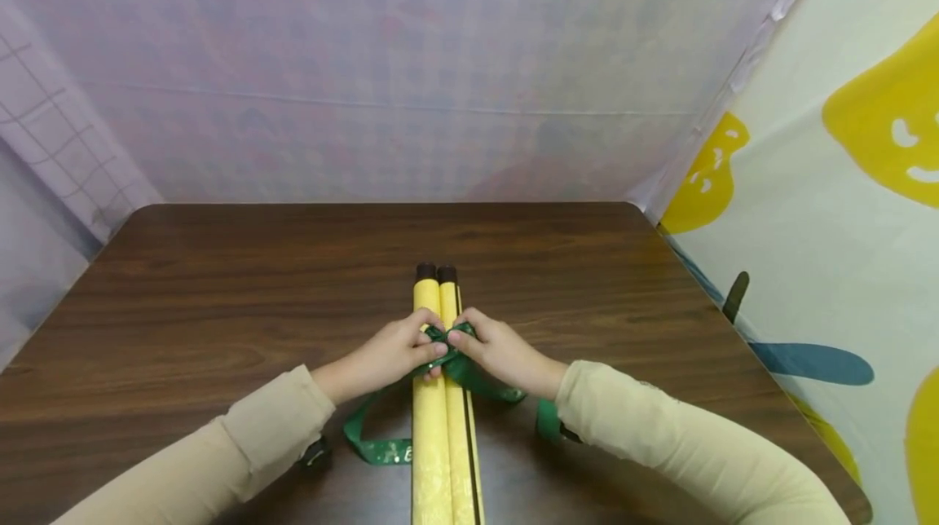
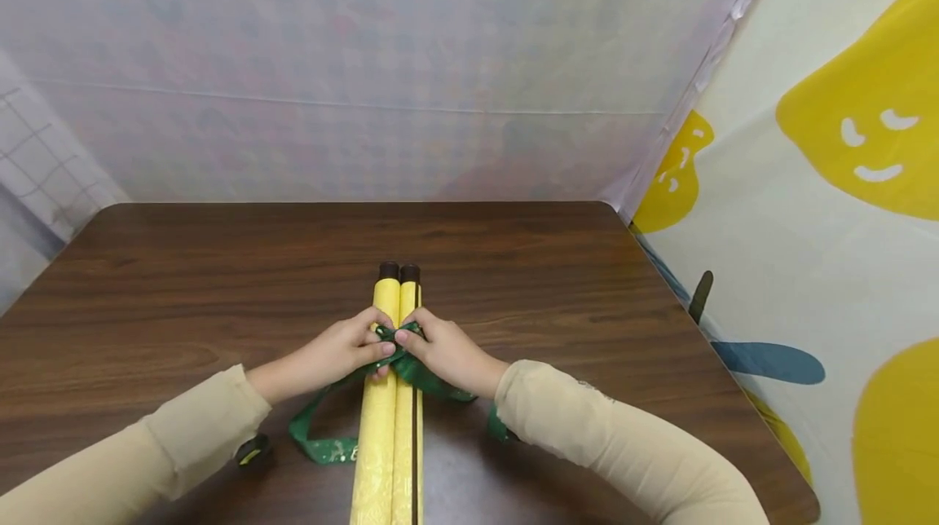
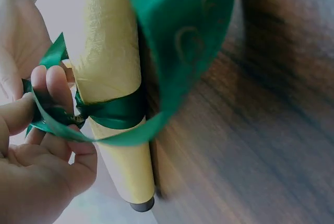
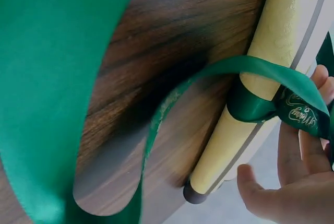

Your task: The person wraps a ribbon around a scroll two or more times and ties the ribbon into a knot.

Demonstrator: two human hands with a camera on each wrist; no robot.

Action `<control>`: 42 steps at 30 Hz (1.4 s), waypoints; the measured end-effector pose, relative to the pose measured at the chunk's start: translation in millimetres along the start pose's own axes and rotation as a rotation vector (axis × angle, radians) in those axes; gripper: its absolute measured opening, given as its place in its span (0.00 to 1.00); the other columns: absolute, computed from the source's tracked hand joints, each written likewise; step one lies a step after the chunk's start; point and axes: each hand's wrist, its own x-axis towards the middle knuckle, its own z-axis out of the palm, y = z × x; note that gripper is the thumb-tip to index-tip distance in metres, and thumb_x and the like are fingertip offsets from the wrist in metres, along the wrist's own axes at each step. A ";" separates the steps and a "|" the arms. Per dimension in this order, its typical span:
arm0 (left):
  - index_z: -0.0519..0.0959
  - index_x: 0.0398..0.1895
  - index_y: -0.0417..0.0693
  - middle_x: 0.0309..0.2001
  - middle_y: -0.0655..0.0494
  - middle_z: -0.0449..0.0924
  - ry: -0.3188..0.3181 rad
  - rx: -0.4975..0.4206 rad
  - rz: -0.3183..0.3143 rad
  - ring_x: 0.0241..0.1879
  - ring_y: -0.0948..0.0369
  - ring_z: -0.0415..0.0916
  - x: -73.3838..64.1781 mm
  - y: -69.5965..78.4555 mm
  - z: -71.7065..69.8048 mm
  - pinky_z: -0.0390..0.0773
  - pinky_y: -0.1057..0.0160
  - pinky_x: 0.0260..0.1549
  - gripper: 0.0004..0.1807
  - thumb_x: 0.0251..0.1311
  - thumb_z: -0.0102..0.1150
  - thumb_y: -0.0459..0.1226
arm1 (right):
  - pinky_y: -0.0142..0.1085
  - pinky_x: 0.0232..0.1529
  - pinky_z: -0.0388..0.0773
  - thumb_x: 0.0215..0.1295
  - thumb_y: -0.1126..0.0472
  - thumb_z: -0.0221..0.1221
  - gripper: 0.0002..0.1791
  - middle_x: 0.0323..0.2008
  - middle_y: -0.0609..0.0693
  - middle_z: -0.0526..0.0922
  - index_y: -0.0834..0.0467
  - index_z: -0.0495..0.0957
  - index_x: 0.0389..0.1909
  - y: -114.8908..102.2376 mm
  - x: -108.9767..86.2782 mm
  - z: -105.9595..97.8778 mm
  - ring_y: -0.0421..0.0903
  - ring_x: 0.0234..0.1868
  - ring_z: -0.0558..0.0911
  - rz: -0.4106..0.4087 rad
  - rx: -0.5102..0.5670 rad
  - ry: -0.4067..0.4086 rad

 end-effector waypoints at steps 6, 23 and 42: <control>0.67 0.39 0.41 0.28 0.51 0.82 0.019 0.077 0.020 0.29 0.61 0.80 -2.1 -1.4 -4.4 0.77 0.64 0.29 0.10 0.61 0.58 0.34 | 0.39 0.41 0.75 0.71 0.53 0.48 0.12 0.35 0.49 0.80 0.58 0.70 0.42 -0.2 1.1 -3.0 0.43 0.38 0.77 0.070 0.014 0.012; 0.75 0.39 0.51 0.37 0.52 0.77 0.121 0.320 0.070 0.39 0.57 0.75 -5.7 0.5 -1.4 0.75 0.61 0.33 0.11 0.53 0.65 0.35 | 0.39 0.38 0.74 0.64 0.54 0.58 0.17 0.33 0.53 0.78 0.62 0.68 0.42 13.0 11.9 3.4 0.45 0.35 0.77 0.243 0.114 0.175; 0.74 0.40 0.48 0.32 0.56 0.81 0.133 0.298 0.070 0.28 0.66 0.74 -7.2 2.8 -5.3 0.75 0.67 0.26 0.11 0.54 0.63 0.32 | 0.36 0.34 0.70 0.55 0.51 0.65 0.20 0.32 0.45 0.78 0.57 0.79 0.46 2.7 1.0 9.2 0.43 0.34 0.70 0.040 -0.132 -0.054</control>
